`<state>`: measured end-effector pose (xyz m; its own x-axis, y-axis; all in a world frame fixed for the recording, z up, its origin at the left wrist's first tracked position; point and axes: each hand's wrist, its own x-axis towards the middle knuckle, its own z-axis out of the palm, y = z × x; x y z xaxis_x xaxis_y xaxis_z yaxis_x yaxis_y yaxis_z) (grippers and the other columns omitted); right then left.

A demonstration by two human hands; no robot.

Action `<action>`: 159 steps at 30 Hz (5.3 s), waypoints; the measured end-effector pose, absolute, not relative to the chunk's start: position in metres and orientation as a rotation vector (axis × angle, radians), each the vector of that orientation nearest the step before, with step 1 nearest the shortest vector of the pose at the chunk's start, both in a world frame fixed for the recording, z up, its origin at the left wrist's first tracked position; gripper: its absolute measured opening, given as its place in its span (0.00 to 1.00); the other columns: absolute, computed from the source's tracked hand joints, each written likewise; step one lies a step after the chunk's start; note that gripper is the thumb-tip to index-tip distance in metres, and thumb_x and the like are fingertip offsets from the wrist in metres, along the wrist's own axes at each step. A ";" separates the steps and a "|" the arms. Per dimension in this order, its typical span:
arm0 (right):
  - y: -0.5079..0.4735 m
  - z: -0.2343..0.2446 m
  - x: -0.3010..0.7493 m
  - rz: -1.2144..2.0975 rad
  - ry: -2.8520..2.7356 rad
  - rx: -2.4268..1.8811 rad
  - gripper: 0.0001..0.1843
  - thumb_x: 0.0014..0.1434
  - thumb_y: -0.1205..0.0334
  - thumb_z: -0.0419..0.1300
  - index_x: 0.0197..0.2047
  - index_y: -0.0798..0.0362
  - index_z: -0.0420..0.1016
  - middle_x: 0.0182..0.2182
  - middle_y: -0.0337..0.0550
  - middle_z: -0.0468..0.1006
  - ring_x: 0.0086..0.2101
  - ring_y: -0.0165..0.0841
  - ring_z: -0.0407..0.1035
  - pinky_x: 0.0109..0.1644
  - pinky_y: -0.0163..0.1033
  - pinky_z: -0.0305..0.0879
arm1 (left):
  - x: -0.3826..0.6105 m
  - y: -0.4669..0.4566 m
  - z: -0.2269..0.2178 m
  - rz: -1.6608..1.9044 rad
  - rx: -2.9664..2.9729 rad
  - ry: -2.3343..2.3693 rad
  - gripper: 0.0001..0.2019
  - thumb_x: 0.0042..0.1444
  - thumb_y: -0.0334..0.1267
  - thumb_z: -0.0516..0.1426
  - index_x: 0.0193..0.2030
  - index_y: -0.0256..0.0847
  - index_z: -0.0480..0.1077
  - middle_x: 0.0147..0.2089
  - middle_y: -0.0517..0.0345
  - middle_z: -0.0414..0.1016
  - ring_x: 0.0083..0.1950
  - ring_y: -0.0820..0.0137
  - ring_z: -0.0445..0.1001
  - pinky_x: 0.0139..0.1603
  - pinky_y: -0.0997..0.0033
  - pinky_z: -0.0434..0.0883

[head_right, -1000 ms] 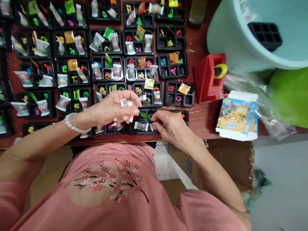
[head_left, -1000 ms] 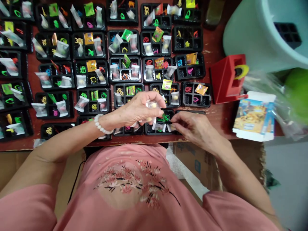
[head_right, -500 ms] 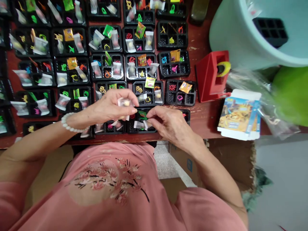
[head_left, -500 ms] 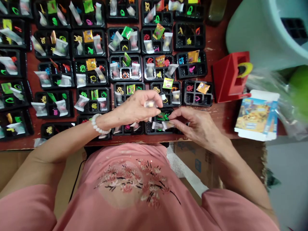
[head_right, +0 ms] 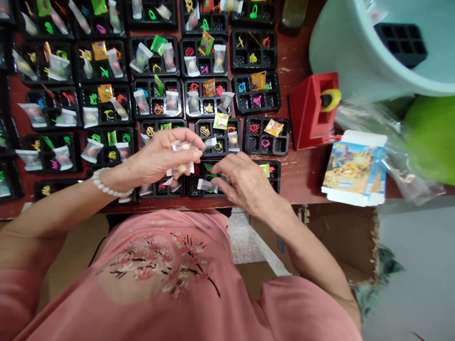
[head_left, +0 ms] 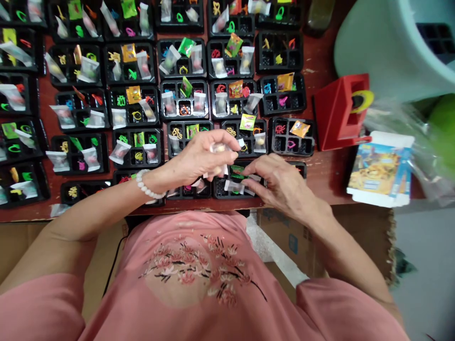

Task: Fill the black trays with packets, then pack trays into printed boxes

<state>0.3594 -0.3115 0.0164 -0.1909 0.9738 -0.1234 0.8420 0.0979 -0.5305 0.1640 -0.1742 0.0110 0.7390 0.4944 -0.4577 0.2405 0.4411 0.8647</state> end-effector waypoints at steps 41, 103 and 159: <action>-0.300 0.016 0.325 1.029 -1.263 -1.719 0.21 0.70 0.41 0.62 0.52 0.49 0.71 0.38 0.41 0.78 0.35 0.31 0.72 0.38 0.36 0.68 | 0.163 -0.164 0.017 0.298 0.745 0.699 0.27 0.43 0.24 0.73 0.51 0.36 0.73 0.37 0.59 0.80 0.32 0.74 0.80 0.36 0.74 0.79; -0.414 0.006 0.436 0.558 -0.890 -2.158 0.16 0.63 0.44 0.70 0.37 0.49 0.81 0.32 0.43 0.84 0.31 0.36 0.76 0.37 0.42 0.73 | 0.234 -0.201 0.019 -0.012 0.726 0.546 0.19 0.58 0.26 0.63 0.56 0.35 0.70 0.45 0.49 0.82 0.36 0.68 0.84 0.36 0.67 0.82; -0.294 0.002 0.485 0.644 -1.691 -1.891 0.16 0.71 0.49 0.62 0.55 0.49 0.79 0.47 0.50 0.82 0.40 0.40 0.78 0.45 0.47 0.78 | 0.391 0.087 0.002 -0.067 2.879 0.705 0.22 0.74 0.43 0.54 0.67 0.32 0.69 0.64 0.50 0.79 0.67 0.51 0.65 0.75 0.29 0.49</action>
<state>0.4848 -0.2936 0.0015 0.1085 0.9941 -0.0084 0.7476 -0.0871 -0.6584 0.3914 0.0874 0.0023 0.8867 0.4545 -0.0854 0.4624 -0.8720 0.1604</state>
